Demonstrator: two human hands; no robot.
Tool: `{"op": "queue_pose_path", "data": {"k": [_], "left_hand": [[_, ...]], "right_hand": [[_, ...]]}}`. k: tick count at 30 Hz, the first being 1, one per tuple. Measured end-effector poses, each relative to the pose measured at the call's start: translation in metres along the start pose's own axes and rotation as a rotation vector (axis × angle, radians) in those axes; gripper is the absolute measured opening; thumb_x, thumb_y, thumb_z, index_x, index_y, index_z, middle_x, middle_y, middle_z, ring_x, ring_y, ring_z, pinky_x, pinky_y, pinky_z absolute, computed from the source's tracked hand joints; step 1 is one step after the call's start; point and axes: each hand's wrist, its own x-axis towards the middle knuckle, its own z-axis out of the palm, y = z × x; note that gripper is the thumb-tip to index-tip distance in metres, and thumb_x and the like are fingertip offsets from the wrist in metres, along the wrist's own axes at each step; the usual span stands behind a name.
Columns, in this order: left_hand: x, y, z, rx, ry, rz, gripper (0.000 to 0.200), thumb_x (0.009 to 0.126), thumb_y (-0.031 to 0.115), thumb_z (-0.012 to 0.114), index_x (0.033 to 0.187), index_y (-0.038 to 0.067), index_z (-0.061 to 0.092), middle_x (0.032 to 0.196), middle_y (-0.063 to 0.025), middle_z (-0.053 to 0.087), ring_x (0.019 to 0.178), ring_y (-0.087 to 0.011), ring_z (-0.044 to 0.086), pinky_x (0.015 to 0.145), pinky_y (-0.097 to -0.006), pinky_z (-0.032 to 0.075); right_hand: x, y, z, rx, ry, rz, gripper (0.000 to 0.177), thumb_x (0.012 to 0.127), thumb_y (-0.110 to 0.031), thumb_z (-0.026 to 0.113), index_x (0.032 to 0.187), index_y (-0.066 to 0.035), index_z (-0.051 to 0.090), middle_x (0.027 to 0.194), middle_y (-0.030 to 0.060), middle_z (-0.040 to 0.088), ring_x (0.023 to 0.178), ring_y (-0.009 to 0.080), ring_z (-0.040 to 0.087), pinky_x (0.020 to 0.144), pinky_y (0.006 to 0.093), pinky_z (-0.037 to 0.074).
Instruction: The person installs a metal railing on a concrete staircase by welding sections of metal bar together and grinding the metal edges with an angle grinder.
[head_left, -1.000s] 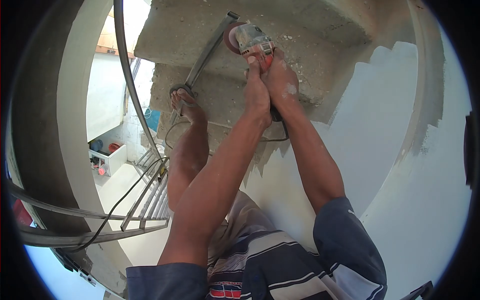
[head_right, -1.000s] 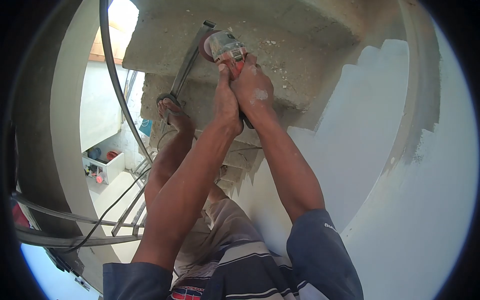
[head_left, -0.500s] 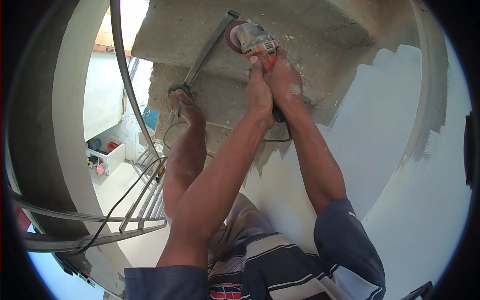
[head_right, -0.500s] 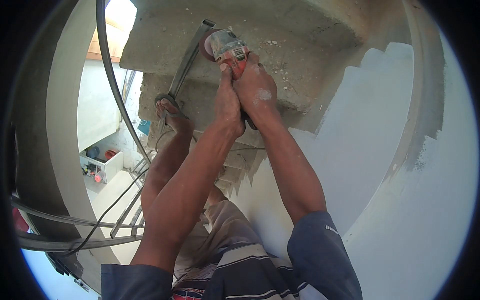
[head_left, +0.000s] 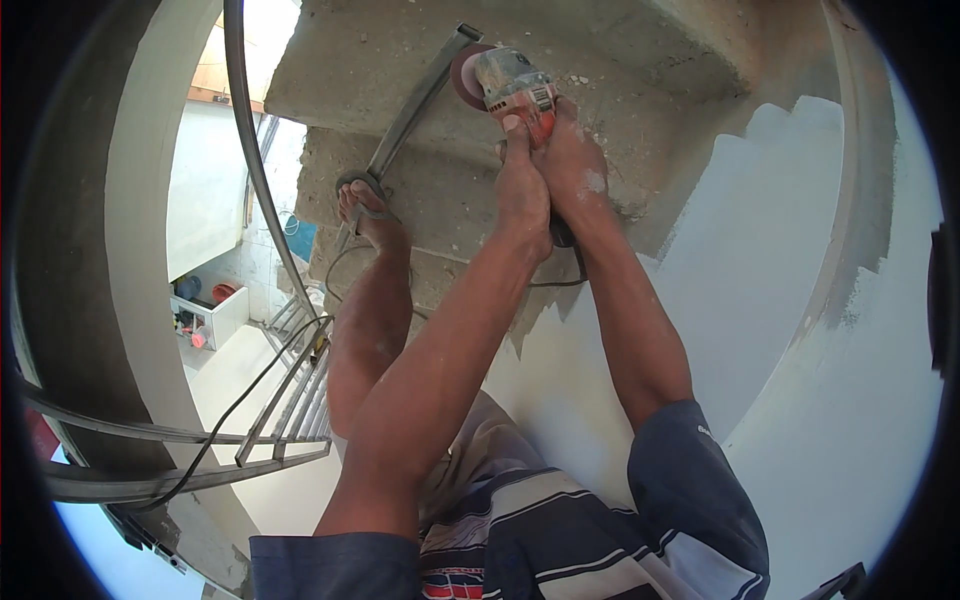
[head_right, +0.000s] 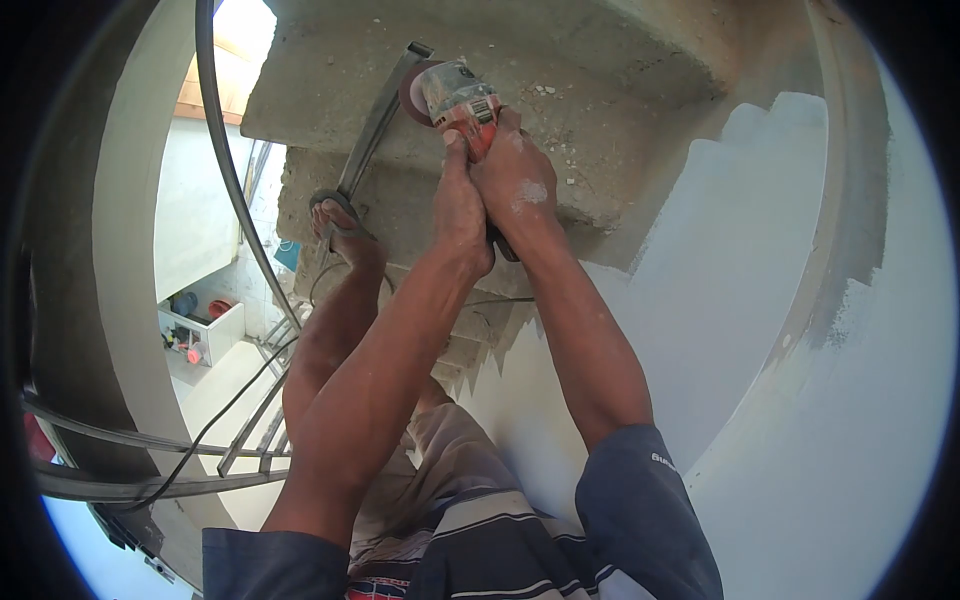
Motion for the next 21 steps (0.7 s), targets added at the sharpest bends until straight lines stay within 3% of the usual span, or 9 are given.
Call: {"op": "queue_pose_path", "data": {"k": [3, 7, 10, 21], "left_hand": [[-0.004, 0.002, 0.003, 0.002, 0.001, 0.01, 0.076, 0.104, 0.065, 0.036, 0.151, 0.005, 0.039, 0.143, -0.0102, 0.05, 0.129, -0.0224, 0.05, 0.11, -0.0387, 0.039], [0.0, 0.0, 0.003, 0.015, 0.047, 0.011, 0.069, 0.106, 0.062, 0.032, 0.149, 0.009, 0.044, 0.14, -0.0088, 0.055, 0.126, -0.023, 0.055, 0.108, -0.0399, 0.042], [0.001, -0.001, 0.0, -0.012, 0.018, 0.029, 0.074, 0.105, 0.064, 0.037, 0.15, 0.006, 0.04, 0.143, -0.01, 0.05, 0.129, -0.0221, 0.05, 0.11, -0.0382, 0.039], [0.004, -0.004, -0.004, -0.031, 0.018, 0.03, 0.073, 0.105, 0.063, 0.039, 0.149, 0.006, 0.042, 0.141, -0.0089, 0.052, 0.128, -0.021, 0.051, 0.109, -0.0372, 0.039]], "right_hand": [[-0.002, -0.003, -0.004, -0.031, -0.01, -0.035, 0.059, 0.092, -0.044, 0.067, 0.125, 0.001, 0.049, 0.108, 0.0284, 0.069, 0.102, 0.0468, 0.069, 0.087, 0.0542, 0.053], [-0.003, -0.004, -0.004, -0.026, -0.005, -0.042, 0.059, 0.092, -0.044, 0.067, 0.126, 0.0, 0.049, 0.108, 0.0281, 0.069, 0.102, 0.047, 0.068, 0.087, 0.0542, 0.053], [-0.003, -0.005, -0.004, 0.006, -0.022, -0.032, 0.058, 0.092, -0.044, 0.067, 0.127, 0.0, 0.049, 0.108, 0.0283, 0.069, 0.102, 0.0473, 0.068, 0.087, 0.0544, 0.053], [-0.003, -0.004, -0.001, -0.006, 0.004, -0.055, 0.056, 0.092, -0.04, 0.067, 0.126, 0.0, 0.048, 0.109, 0.0292, 0.069, 0.101, 0.048, 0.068, 0.085, 0.0551, 0.053]]}}
